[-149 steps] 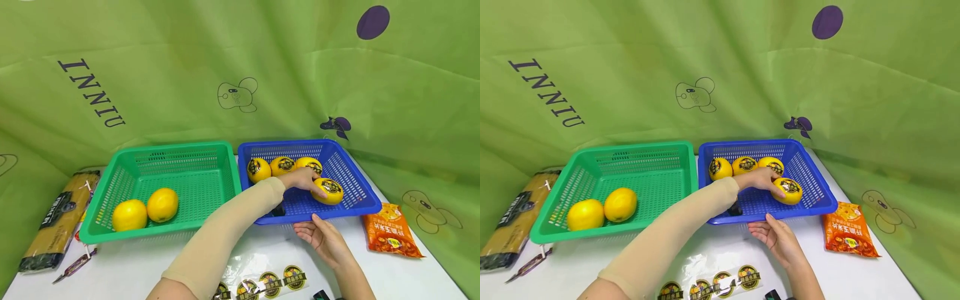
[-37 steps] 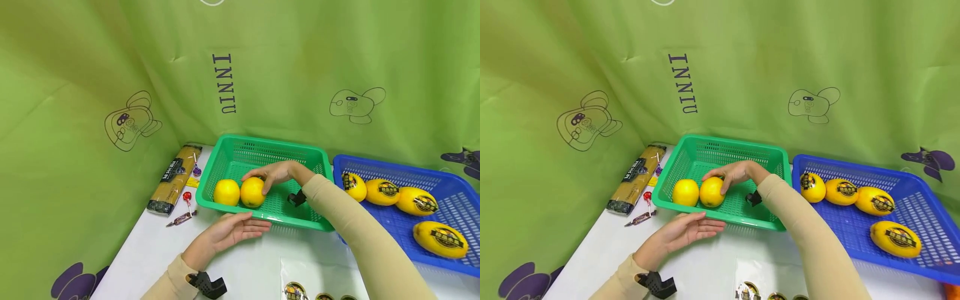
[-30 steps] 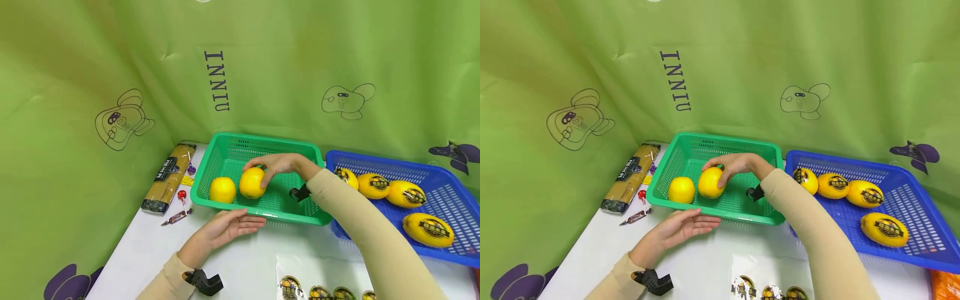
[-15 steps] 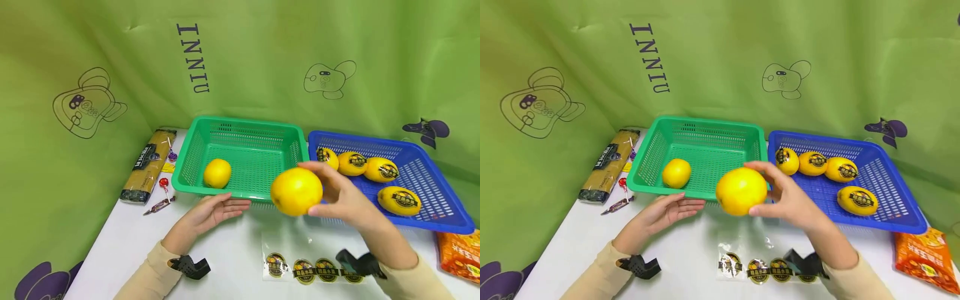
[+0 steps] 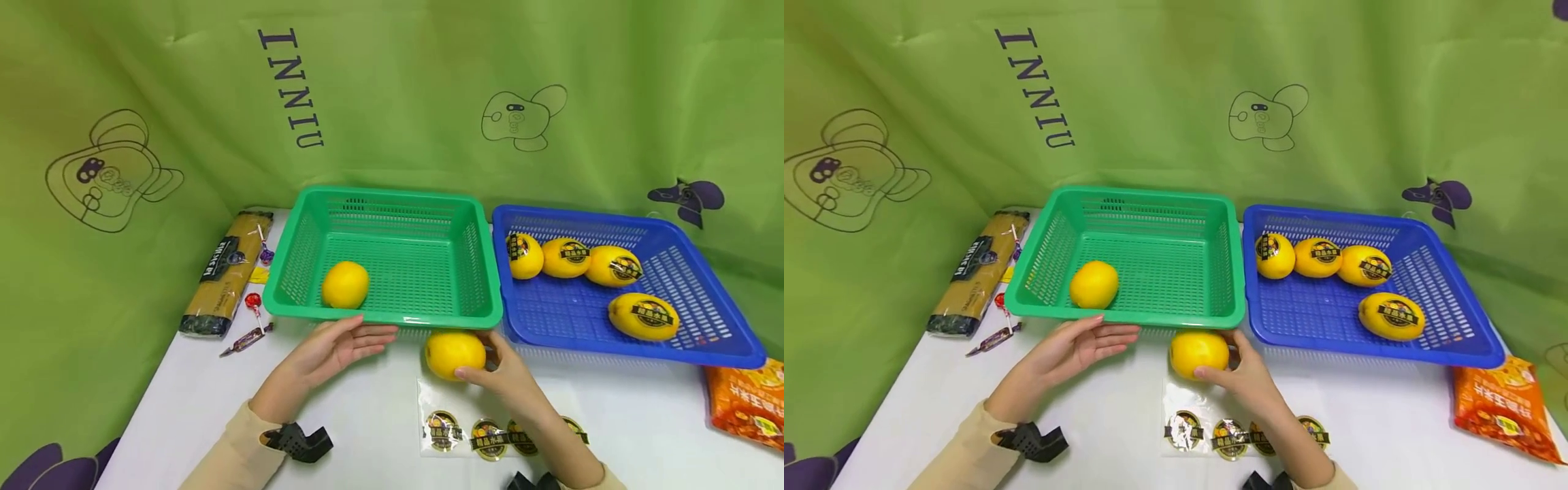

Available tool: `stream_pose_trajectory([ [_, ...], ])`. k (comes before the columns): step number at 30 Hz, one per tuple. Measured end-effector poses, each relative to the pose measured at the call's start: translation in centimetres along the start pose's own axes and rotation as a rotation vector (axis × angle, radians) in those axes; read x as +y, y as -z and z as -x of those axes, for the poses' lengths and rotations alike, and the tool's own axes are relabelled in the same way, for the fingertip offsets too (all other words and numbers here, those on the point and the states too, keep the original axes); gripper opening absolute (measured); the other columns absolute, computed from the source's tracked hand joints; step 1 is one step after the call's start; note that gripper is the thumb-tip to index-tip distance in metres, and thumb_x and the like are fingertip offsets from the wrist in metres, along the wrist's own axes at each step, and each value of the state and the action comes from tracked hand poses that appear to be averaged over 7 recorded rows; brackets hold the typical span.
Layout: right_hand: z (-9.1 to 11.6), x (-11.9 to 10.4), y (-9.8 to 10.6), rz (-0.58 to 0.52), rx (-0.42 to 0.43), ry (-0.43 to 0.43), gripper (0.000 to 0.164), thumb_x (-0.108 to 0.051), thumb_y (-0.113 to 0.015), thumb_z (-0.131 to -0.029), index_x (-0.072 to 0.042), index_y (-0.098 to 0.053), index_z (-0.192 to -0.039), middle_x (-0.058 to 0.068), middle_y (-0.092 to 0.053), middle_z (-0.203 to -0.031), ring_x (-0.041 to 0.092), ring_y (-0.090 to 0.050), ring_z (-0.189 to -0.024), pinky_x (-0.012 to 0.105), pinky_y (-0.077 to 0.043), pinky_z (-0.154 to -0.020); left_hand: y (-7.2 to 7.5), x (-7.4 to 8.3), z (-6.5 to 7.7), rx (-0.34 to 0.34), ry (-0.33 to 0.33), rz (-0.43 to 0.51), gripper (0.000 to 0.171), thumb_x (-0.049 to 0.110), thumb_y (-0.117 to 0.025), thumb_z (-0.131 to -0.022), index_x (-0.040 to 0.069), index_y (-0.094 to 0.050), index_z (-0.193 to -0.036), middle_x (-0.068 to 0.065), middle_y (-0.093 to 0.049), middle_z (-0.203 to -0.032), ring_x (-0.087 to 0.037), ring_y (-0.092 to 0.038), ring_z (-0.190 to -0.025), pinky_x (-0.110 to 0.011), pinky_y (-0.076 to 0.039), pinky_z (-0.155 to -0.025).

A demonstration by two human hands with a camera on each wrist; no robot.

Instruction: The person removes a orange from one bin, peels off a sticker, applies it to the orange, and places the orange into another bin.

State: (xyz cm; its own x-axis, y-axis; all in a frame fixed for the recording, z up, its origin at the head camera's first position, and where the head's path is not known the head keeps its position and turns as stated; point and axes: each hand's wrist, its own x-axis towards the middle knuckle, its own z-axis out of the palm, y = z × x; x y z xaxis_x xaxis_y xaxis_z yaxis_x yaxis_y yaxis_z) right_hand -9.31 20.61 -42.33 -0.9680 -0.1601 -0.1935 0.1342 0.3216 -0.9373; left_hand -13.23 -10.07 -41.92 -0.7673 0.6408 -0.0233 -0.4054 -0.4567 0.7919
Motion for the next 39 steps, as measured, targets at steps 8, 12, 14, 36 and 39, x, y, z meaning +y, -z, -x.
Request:
stream_pose_trajectory([
  [8,-0.7,1.0,-1.1,0.024,0.097,0.052,0.079,-0.018,-0.081,-0.075,-0.008,-0.035,-0.139,0.015,-0.046,-0.137,0.029,-0.05,-0.119,0.026,-0.048,-0.093,0.1,-0.4,-0.2,-0.049,0.008,-0.035,0.051,0.023,-0.041,-0.103,-0.016,-0.034,-0.135,-0.021,-0.056,-0.13,-0.026,-0.058,-0.119,-0.041,-0.042,-0.105],
  [12,-0.5,1.5,-1.3,0.059,0.105,0.09,0.081,-0.02,-0.081,-0.075,-0.004,-0.033,-0.139,0.018,-0.043,-0.141,0.032,-0.045,-0.127,0.043,-0.041,-0.106,-1.1,-1.3,-0.1,-0.124,0.028,-0.273,0.05,0.019,-0.043,-0.102,-0.017,-0.036,-0.135,-0.027,-0.05,-0.135,-0.026,-0.057,-0.12,-0.036,-0.045,-0.103],
  [14,-0.4,1.9,-1.3,0.085,0.1,0.099,0.081,-0.021,-0.08,-0.076,-0.002,-0.032,-0.139,0.019,-0.043,-0.141,0.033,-0.044,-0.128,0.048,-0.035,-0.109,-2.4,-2.1,0.0,-0.16,0.03,-0.477,0.046,0.017,-0.046,-0.1,-0.014,-0.04,-0.134,-0.029,-0.05,-0.133,-0.029,-0.057,-0.119,-0.034,-0.046,-0.103],
  [36,4.4,2.2,-1.4,0.503,-0.091,0.292,0.038,-0.018,-0.077,-0.078,-0.015,-0.065,-0.114,-0.008,-0.054,-0.101,0.003,-0.05,-0.081,0.017,-0.048,-0.068,-6.1,-7.9,-0.3,-0.155,-0.238,-1.73,0.052,0.03,-0.071,-0.084,0.003,-0.059,-0.127,-0.007,-0.057,-0.132,-0.019,-0.051,-0.124,-0.03,-0.042,-0.106],
  [39,4.7,2.7,-1.7,0.511,-0.082,0.323,0.031,-0.015,-0.078,-0.076,-0.018,-0.069,-0.105,-0.013,-0.056,-0.098,0.001,-0.048,-0.077,0.017,-0.046,-0.065,-6.1,-8.4,-0.4,-0.134,-0.251,-1.687,0.049,0.028,-0.074,-0.081,0.004,-0.063,-0.122,-0.005,-0.06,-0.127,-0.017,-0.053,-0.12,-0.028,-0.044,-0.104],
])
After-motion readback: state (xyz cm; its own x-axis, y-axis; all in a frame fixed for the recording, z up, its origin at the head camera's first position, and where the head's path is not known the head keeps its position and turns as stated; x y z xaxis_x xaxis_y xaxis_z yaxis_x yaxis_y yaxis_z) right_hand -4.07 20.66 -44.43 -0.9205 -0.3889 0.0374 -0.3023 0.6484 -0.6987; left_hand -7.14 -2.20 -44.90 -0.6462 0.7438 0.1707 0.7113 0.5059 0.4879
